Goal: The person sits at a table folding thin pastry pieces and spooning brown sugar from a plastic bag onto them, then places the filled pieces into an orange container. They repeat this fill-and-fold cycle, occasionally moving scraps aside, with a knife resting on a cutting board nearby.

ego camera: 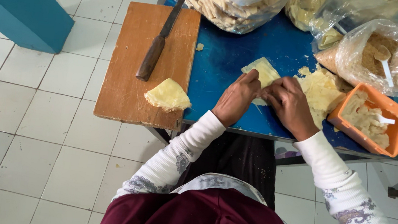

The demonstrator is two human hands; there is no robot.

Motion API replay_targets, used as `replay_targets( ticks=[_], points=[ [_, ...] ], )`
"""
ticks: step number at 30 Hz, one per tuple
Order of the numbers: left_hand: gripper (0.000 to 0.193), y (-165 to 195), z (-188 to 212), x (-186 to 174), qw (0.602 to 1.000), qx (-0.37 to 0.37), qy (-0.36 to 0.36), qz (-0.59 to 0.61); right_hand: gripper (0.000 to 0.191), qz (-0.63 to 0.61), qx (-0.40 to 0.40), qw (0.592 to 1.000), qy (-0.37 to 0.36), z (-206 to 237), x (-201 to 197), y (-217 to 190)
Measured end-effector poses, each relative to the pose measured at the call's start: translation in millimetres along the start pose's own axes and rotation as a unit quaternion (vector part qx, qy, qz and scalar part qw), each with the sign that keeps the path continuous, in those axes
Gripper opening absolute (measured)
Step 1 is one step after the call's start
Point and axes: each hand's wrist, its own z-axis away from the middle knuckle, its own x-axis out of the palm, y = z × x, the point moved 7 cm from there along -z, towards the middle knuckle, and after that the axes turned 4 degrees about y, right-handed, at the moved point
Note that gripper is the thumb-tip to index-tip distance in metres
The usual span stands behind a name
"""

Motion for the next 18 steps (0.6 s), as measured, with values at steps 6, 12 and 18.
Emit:
replay_targets(
  ticks=[6,12,18],
  points=[
    [0.009,-2,-5,0,1.000,-0.012,-0.006,-0.019,0.017,0.008,-0.006,1.000,-0.002,2,1,-3],
    [0.021,14,2,-12,1.000,0.005,-0.006,-0.008,0.013,0.047,-0.024,0.999,0.012,-2,1,-6],
    [0.016,11,-2,-6,0.998,0.002,-0.015,-0.065,0.017,0.034,-0.030,0.999,0.022,5,-2,-12]
  ],
)
